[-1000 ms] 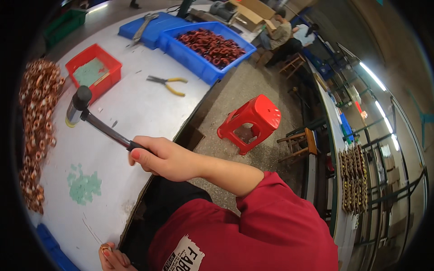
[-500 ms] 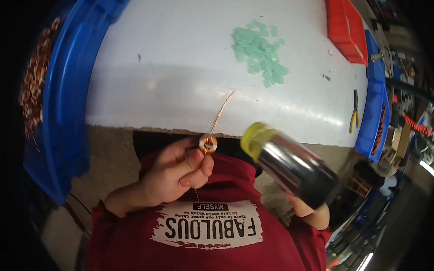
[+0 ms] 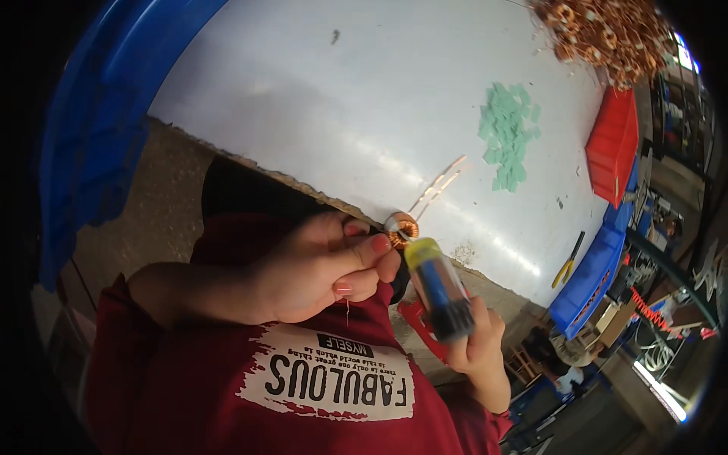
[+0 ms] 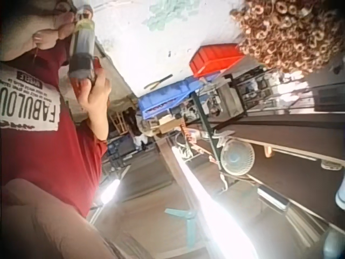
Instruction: Assembling copper wire coils by inserting pins and components at a manual workstation on a production floor.
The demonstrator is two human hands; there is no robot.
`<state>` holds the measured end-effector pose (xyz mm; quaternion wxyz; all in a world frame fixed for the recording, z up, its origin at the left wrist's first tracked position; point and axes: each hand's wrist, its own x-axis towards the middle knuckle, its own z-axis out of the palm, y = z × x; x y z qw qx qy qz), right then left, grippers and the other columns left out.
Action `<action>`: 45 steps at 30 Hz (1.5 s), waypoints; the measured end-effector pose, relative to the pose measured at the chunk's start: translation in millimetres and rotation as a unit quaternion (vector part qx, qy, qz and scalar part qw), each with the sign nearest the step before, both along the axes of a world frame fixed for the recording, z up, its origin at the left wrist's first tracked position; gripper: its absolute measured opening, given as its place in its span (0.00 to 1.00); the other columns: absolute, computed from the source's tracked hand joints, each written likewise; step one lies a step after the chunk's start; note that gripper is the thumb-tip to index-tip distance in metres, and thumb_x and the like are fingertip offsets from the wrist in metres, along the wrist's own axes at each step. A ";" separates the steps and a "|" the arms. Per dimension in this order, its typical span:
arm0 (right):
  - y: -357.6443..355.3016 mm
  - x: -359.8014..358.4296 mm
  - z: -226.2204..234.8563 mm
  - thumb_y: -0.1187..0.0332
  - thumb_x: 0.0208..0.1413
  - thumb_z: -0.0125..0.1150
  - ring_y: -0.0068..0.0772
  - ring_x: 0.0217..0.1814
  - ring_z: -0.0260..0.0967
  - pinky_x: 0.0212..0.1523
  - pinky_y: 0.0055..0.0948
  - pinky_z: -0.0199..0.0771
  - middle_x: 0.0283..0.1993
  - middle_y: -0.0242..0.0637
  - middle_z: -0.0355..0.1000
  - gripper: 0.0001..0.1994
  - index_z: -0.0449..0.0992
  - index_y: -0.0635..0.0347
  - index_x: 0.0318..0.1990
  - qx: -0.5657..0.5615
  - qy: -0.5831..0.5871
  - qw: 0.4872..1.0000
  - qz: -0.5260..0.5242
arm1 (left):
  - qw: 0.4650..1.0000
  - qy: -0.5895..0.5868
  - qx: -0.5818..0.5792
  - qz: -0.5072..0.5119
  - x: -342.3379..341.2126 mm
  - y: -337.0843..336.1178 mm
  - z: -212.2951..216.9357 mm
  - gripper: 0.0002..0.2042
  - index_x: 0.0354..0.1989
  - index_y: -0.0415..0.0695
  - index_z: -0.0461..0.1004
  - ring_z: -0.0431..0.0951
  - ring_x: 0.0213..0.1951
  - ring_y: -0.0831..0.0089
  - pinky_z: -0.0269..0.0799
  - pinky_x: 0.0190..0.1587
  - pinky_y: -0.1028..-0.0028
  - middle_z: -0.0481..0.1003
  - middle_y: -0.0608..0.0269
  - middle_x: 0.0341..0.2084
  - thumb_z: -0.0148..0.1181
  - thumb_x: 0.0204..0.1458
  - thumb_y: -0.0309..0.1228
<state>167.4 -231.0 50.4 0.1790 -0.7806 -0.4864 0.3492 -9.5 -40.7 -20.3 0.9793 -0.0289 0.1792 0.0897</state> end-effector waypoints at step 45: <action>-12.6 12.8 2.8 0.56 0.63 0.40 0.23 0.20 0.48 0.23 0.25 0.48 0.20 0.30 0.56 0.17 0.64 0.61 0.31 0.215 -0.172 0.947 -0.167 | 0.035 0.593 0.756 0.275 -102.9 189.7 174.5 0.04 0.32 0.38 0.70 0.77 0.24 0.58 0.71 0.25 0.67 0.77 0.51 0.23 0.53 0.51 0.26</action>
